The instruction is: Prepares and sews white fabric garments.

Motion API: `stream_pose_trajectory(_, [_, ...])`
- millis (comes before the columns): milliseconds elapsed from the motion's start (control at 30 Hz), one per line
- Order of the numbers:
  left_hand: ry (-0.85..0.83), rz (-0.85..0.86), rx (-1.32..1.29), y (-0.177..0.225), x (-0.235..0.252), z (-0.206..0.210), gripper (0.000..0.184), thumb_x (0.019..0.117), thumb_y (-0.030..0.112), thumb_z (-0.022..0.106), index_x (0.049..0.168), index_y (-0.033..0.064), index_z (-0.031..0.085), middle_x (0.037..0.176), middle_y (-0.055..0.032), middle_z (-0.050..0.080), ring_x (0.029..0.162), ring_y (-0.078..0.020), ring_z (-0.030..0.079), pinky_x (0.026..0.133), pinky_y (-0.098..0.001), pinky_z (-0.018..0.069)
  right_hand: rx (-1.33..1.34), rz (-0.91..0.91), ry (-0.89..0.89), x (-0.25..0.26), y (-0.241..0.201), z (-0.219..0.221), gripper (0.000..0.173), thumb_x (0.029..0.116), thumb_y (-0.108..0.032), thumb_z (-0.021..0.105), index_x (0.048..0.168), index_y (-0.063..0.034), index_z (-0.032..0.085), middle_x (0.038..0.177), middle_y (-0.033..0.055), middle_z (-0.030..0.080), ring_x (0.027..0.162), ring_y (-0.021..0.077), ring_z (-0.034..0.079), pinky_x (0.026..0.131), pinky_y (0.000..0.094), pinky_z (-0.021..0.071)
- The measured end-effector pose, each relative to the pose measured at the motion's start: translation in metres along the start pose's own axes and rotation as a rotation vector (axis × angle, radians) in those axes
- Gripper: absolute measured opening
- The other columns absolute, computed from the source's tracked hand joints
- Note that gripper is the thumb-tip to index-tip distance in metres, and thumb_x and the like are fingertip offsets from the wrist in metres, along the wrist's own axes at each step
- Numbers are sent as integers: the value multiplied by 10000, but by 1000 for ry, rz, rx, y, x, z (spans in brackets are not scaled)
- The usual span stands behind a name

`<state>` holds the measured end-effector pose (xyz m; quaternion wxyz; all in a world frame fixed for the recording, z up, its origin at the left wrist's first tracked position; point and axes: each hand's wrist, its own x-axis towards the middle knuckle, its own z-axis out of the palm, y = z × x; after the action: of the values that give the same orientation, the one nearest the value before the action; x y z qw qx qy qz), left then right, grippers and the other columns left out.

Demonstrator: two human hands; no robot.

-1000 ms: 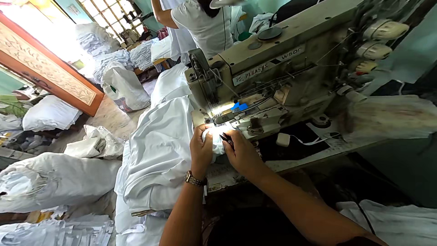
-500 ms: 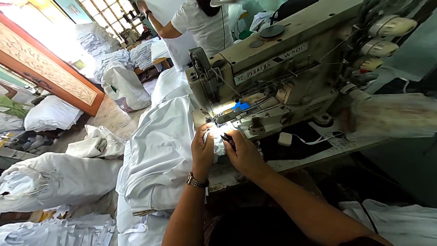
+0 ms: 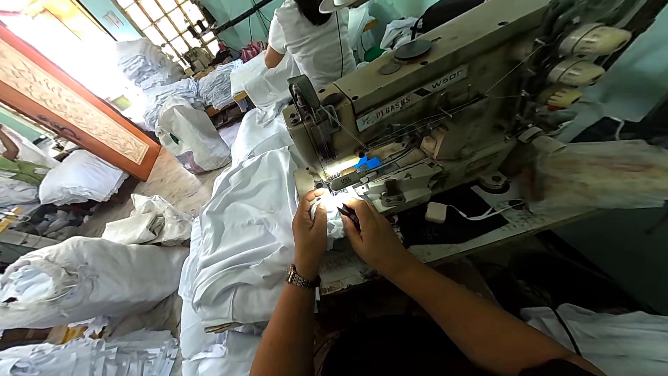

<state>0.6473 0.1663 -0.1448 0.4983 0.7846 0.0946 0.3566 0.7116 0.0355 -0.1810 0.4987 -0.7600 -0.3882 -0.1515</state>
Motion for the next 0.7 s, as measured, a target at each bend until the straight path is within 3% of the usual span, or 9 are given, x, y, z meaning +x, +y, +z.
stream_pose_trajectory(700, [15, 11, -14, -1, 0, 1, 270, 989, 8, 512, 1222, 41, 646, 1023, -33, 688, 800, -54, 631, 710, -212, 530, -17, -26, 42, -1, 1, 5, 295, 1031, -201, 536, 1179, 33, 639, 1021, 175, 684, 806, 248, 696, 699, 365, 604])
